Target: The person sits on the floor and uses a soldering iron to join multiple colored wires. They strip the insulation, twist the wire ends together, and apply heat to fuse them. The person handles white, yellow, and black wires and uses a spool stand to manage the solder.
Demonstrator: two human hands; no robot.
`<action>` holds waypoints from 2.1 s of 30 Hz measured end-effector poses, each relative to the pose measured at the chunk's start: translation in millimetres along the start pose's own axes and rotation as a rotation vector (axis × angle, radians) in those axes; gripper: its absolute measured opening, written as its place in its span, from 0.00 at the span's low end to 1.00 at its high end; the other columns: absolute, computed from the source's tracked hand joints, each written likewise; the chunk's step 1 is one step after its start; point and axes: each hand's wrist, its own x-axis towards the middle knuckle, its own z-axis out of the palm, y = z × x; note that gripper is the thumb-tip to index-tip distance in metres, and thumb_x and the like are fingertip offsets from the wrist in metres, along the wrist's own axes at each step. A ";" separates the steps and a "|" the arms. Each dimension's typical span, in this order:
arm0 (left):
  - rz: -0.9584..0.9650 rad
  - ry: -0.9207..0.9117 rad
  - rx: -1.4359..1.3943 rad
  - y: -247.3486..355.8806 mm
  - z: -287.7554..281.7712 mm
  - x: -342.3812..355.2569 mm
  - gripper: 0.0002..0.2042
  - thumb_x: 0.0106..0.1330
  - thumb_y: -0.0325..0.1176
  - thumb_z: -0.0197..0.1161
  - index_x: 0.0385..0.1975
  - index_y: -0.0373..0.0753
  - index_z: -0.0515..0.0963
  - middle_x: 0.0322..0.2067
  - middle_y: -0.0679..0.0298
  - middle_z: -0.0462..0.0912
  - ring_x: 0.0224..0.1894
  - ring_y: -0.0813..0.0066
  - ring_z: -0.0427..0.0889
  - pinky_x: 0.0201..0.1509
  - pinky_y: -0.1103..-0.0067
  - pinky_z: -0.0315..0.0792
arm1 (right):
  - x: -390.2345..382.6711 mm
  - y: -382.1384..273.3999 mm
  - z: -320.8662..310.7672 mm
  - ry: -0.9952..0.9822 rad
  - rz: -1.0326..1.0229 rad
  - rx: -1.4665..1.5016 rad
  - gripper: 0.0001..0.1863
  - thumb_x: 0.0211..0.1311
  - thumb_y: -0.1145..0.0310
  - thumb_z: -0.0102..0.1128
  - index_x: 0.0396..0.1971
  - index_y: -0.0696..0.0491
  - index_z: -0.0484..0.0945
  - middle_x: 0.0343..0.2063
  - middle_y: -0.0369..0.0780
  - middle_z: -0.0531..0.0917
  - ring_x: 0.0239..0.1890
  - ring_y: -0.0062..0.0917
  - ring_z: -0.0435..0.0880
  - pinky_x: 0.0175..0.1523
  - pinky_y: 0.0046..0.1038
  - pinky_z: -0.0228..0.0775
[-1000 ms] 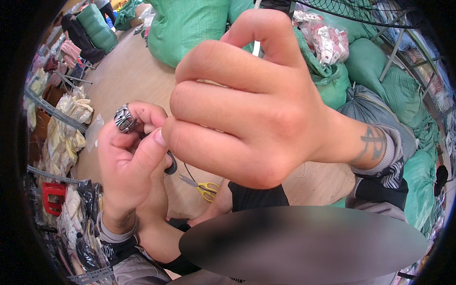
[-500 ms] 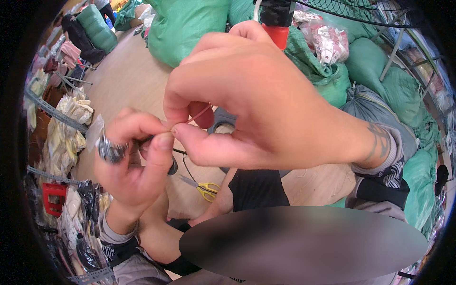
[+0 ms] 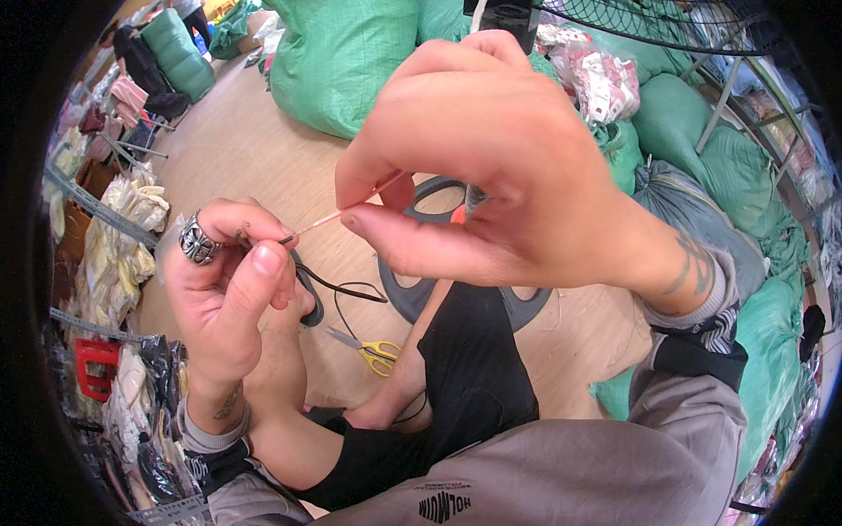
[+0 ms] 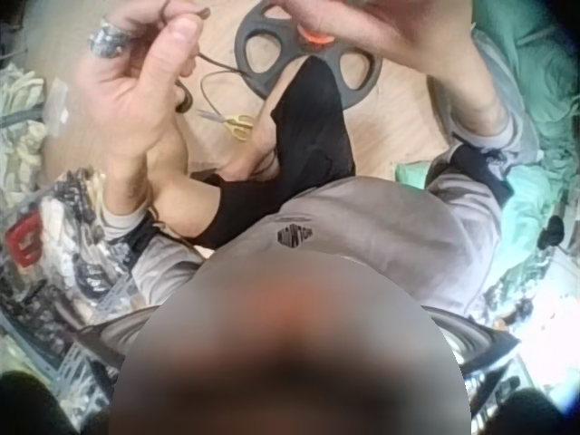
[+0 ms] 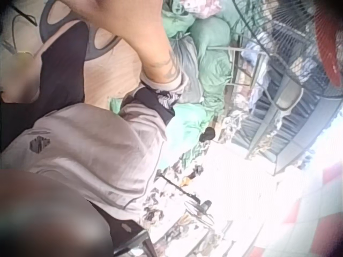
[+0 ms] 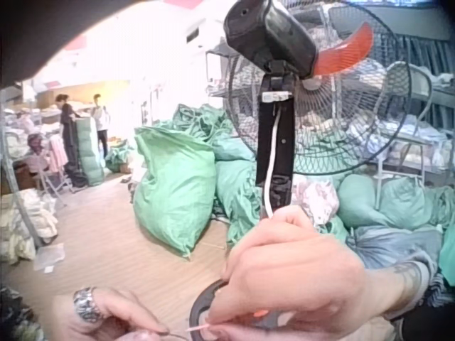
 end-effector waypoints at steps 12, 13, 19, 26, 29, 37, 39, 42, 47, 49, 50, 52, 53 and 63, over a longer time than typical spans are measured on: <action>-0.043 0.041 0.007 3.6 1.8 -1.7 0.03 0.66 0.20 0.62 0.37 0.28 0.78 0.29 0.67 0.79 0.29 0.87 0.74 0.32 0.88 0.68 | -0.4 2.6 -0.6 0.007 -0.056 -0.058 0.09 0.41 0.76 0.71 0.27 0.53 0.85 0.20 0.32 0.79 0.33 0.29 0.78 0.42 0.27 0.66; -0.040 0.053 0.030 3.8 1.6 -2.1 0.03 0.66 0.20 0.62 0.37 0.28 0.78 0.29 0.68 0.79 0.29 0.87 0.74 0.31 0.88 0.68 | -0.6 3.8 -0.5 0.002 -0.067 -0.067 0.09 0.42 0.76 0.70 0.27 0.54 0.85 0.20 0.33 0.80 0.33 0.29 0.78 0.42 0.27 0.66; 0.150 -0.123 0.281 4.3 -6.8 2.6 0.05 0.66 0.25 0.64 0.38 0.30 0.78 0.27 0.63 0.79 0.23 0.82 0.75 0.27 0.85 0.69 | 8.4 9.2 -4.9 -0.005 0.132 0.310 0.07 0.56 0.72 0.61 0.33 0.58 0.85 0.22 0.37 0.82 0.34 0.29 0.80 0.41 0.26 0.69; 0.402 -0.407 0.689 0.3 2.2 1.4 0.11 0.55 0.21 0.69 0.39 0.32 0.82 0.28 0.62 0.81 0.23 0.70 0.80 0.26 0.77 0.74 | 20.1 9.6 -27.4 -0.663 0.378 -0.185 0.20 0.69 0.55 0.56 0.31 0.58 0.84 0.19 0.41 0.81 0.28 0.28 0.78 0.45 0.29 0.64; 0.440 -0.395 0.784 -1.5 8.8 0.9 0.13 0.55 0.22 0.68 0.41 0.33 0.81 0.29 0.62 0.81 0.23 0.70 0.80 0.25 0.77 0.74 | 21.9 14.4 -24.0 -0.757 0.197 -0.272 0.18 0.67 0.56 0.59 0.28 0.56 0.84 0.17 0.40 0.80 0.23 0.31 0.75 0.50 0.29 0.59; 0.287 -0.214 0.631 7.7 10.9 -0.4 0.09 0.63 0.22 0.65 0.43 0.32 0.80 0.26 0.63 0.81 0.23 0.73 0.80 0.27 0.82 0.73 | 31.3 21.1 -22.5 -0.524 0.348 0.359 0.06 0.65 0.72 0.61 0.31 0.57 0.84 0.23 0.37 0.86 0.26 0.23 0.83 0.39 0.25 0.64; 0.148 -0.103 0.303 7.0 14.2 -2.4 0.09 0.65 0.21 0.64 0.43 0.31 0.80 0.27 0.63 0.81 0.24 0.76 0.81 0.28 0.83 0.73 | 26.7 16.2 -23.8 -0.391 0.356 0.401 0.04 0.64 0.76 0.61 0.34 0.58 0.85 0.24 0.36 0.87 0.26 0.19 0.85 0.37 0.22 0.62; 0.068 0.009 0.034 7.8 15.6 -4.1 0.07 0.70 0.20 0.56 0.45 0.29 0.75 0.33 0.60 0.82 0.28 0.82 0.81 0.29 0.85 0.74 | 20.4 10.8 -26.5 -0.259 0.272 0.401 0.06 0.63 0.76 0.62 0.37 0.59 0.85 0.22 0.37 0.87 0.24 0.16 0.84 0.36 0.20 0.60; 0.007 0.036 0.016 13.8 17.3 -2.1 0.06 0.72 0.22 0.51 0.45 0.30 0.67 0.36 0.52 0.80 0.22 0.85 0.73 0.20 0.89 0.70 | 17.9 1.8 -23.4 -0.099 0.319 0.469 0.09 0.60 0.70 0.63 0.33 0.59 0.86 0.19 0.37 0.86 0.20 0.17 0.82 0.37 0.21 0.59; 0.002 0.088 -0.004 17.0 19.8 -1.7 0.07 0.71 0.21 0.51 0.47 0.30 0.67 0.37 0.51 0.79 0.22 0.85 0.73 0.20 0.89 0.70 | 18.0 -1.3 -21.9 -0.055 0.385 0.571 0.09 0.59 0.68 0.64 0.31 0.59 0.86 0.17 0.37 0.86 0.19 0.17 0.82 0.37 0.21 0.59; -0.016 0.107 0.022 17.6 20.9 -1.1 0.08 0.71 0.21 0.51 0.48 0.30 0.67 0.38 0.51 0.78 0.22 0.85 0.73 0.20 0.89 0.69 | 18.0 -1.9 -21.7 -0.050 0.378 0.525 0.09 0.59 0.67 0.64 0.30 0.58 0.86 0.16 0.37 0.85 0.18 0.17 0.82 0.37 0.22 0.59; 0.044 0.118 -0.041 16.8 20.5 2.1 0.12 0.71 0.21 0.52 0.52 0.30 0.66 0.39 0.51 0.77 0.20 0.86 0.72 0.20 0.90 0.68 | 17.3 -1.3 -21.7 -0.057 0.352 0.510 0.09 0.58 0.67 0.64 0.29 0.58 0.86 0.15 0.36 0.85 0.18 0.17 0.81 0.37 0.23 0.59; 0.079 0.097 0.012 15.9 18.7 4.1 0.15 0.70 0.21 0.53 0.56 0.30 0.65 0.40 0.51 0.76 0.19 0.87 0.71 0.20 0.90 0.67 | 16.6 -0.3 -21.8 -0.077 0.322 0.490 0.09 0.57 0.67 0.64 0.28 0.57 0.85 0.15 0.36 0.85 0.18 0.17 0.81 0.37 0.23 0.59; 0.195 -0.001 0.202 9.9 20.4 12.1 0.09 0.69 0.24 0.59 0.46 0.31 0.79 0.44 0.57 0.73 0.34 0.82 0.74 0.37 0.87 0.68 | 19.2 8.0 -21.4 -0.154 0.132 0.362 0.06 0.48 0.68 0.67 0.22 0.56 0.83 0.14 0.34 0.80 0.14 0.20 0.70 0.34 0.26 0.56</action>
